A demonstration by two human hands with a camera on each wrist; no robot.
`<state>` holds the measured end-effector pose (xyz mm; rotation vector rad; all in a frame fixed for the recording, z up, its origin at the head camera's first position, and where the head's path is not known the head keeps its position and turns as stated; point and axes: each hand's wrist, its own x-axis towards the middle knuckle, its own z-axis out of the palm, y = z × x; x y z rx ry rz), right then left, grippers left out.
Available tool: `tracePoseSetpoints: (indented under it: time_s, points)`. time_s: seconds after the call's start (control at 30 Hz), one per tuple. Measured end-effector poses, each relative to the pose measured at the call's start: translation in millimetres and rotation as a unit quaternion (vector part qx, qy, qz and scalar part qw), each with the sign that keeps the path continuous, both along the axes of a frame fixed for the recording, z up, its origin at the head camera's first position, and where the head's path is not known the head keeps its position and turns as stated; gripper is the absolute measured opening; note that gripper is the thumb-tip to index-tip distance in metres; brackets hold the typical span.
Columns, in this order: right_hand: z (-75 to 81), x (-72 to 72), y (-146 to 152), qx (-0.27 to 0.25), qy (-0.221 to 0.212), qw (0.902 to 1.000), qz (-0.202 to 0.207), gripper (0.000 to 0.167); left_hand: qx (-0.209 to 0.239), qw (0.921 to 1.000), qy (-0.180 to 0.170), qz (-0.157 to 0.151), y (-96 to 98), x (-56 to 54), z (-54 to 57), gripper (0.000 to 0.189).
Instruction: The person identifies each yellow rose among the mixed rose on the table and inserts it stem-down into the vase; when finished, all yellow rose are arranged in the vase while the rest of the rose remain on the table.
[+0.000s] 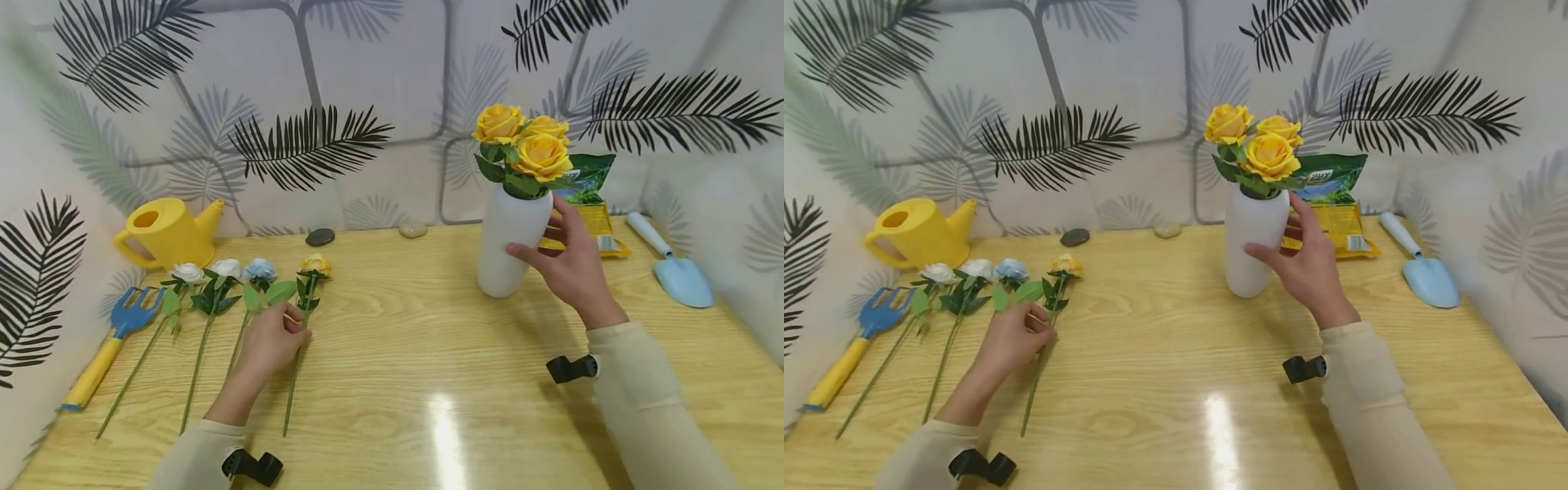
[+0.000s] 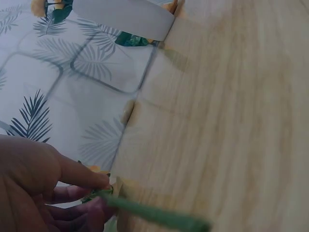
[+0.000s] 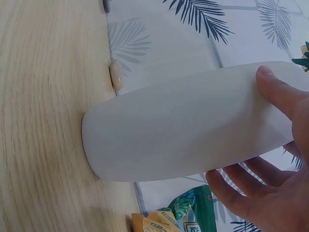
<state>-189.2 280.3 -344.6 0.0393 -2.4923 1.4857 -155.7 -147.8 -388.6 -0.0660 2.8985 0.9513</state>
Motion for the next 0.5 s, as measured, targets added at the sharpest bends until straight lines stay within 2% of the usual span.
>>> tracePoseSetpoints:
  time_s: [0.13,0.3,0.4,0.5]
  points:
    - [-0.1,-0.3,-1.7,-0.002,0.003,1.0,0.002,0.092,0.01,0.9996,0.024,0.007,1.4,0.6,0.2,0.016]
    - [-0.3,-0.8,-1.3,0.003,0.004,1.0,0.003,0.092,0.054,0.9971,0.053,0.004,6.9,1.0,9.6,0.016]
    - [-0.2,-1.2,0.0,0.004,0.005,1.0,0.006,0.095,0.086,0.9938,0.07,-0.001,15.1,-0.2,22.7,0.02]
    - [0.0,-1.8,1.6,0.005,0.007,0.9999,0.008,0.097,0.121,0.988,0.096,-0.009,30.4,-1.4,42.4,0.024]
